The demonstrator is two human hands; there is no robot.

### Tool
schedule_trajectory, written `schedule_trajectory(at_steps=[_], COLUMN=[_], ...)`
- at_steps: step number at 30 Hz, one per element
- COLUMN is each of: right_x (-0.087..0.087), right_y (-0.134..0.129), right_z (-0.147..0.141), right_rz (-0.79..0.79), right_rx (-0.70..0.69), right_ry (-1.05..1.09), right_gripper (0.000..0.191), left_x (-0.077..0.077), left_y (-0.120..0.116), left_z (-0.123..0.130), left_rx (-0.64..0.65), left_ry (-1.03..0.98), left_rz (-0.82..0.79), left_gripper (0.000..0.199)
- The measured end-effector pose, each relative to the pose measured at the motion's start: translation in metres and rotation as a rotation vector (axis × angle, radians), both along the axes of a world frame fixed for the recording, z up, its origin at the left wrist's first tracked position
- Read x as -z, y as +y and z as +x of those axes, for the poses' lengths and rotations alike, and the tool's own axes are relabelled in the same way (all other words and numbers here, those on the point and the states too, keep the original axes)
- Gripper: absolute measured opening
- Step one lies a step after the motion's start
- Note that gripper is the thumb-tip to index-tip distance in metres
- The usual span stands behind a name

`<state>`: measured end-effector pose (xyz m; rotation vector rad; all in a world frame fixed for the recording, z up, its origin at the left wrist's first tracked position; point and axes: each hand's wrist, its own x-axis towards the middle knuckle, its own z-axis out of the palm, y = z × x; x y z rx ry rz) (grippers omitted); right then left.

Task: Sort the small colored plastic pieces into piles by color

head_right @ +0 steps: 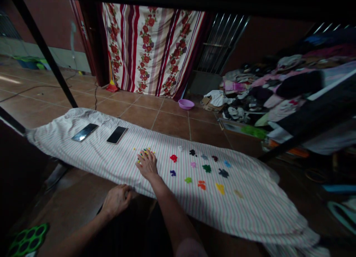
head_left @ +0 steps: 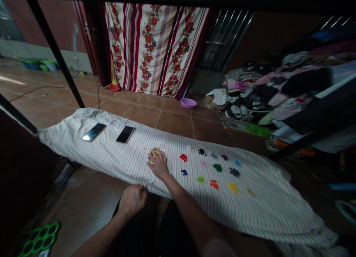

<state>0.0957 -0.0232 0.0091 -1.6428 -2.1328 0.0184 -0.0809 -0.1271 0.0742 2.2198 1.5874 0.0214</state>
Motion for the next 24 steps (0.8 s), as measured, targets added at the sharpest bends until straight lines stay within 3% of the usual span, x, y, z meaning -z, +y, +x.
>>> schedule_trajectory(at_steps=[5, 15, 24], right_x=[-0.001, -0.017, -0.035], right_y=[0.005, 0.026, 0.048], right_z=[-0.016, -0.007, -0.042], right_rz=[-0.089, -0.221, -0.298], right_rx=[0.077, 0.272, -0.067], right_ry=[-0.079, -0.044, -0.197], right_gripper=[0.041, 0.049, 0.049], left_x=[0.004, 0.004, 0.004], left_y=[-0.001, 0.003, 0.004], left_z=[-0.003, -0.008, -0.003], left_rx=[-0.012, -0.032, -0.019], left_ry=[-0.028, -0.038, -0.026], left_rz=[0.017, 0.017, 0.007], left_gripper=[0.029, 0.026, 0.026])
